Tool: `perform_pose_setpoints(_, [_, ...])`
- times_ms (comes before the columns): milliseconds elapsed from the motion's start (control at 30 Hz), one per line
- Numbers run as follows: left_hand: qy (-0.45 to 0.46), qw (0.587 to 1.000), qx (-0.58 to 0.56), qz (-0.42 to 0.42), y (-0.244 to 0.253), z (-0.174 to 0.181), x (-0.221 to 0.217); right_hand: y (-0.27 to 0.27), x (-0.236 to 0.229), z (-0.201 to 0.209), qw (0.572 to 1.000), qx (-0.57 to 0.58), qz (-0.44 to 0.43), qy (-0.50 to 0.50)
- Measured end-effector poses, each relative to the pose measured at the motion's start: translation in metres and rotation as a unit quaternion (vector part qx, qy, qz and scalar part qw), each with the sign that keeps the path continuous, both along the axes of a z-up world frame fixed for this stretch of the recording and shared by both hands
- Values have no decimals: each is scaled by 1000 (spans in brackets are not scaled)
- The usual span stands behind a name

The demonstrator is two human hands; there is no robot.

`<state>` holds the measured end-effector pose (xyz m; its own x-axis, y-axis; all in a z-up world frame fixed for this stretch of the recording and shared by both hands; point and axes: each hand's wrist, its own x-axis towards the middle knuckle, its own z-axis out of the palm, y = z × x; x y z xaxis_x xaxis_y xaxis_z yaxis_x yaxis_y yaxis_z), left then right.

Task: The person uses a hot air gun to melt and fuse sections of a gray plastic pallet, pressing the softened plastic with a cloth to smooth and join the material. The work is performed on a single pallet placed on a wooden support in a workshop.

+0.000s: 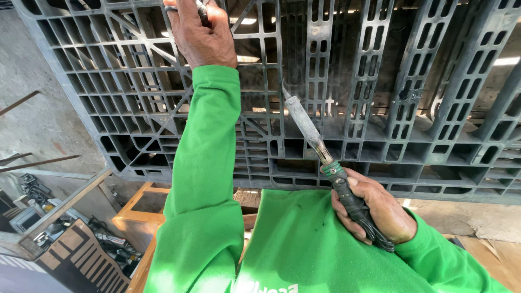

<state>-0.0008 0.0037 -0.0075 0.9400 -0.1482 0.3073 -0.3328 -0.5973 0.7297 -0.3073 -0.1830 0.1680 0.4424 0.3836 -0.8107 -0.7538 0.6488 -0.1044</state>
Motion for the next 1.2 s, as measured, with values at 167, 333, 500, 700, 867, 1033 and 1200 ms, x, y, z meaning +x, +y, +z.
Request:
perform_pose_setpoints(167, [-14, 1000, 8, -3, 0, -1, 1, 5, -13, -11, 998, -59, 22, -24])
perform_pose_setpoints(333, [-11, 999, -39, 0, -4, 3, 3, 8, -24, -22, 975, -185, 109, -49])
perform_pose_setpoints(500, [17, 999, 22, 24, -4, 5, 1, 4, -23, -20, 910, -317, 255, -81])
perform_pose_setpoints(700, [-2, 1000, 5, 17, -2, 4, -1, -3, -12, -16, 765, -495, 312, -271])
perform_pose_setpoints(867, [-38, 999, 2, 22, -4, 5, 2, -7, -6, -8, 712, -545, 326, -300])
perform_pose_setpoints(1033, [13, 1000, -7, -4, 2, 2, 0, -9, -4, -6, 732, -534, 380, -184])
perform_pose_setpoints(1200, [-40, 999, -18, 6, -2, 7, 3, -9, 1, -4, 734, -536, 351, -224])
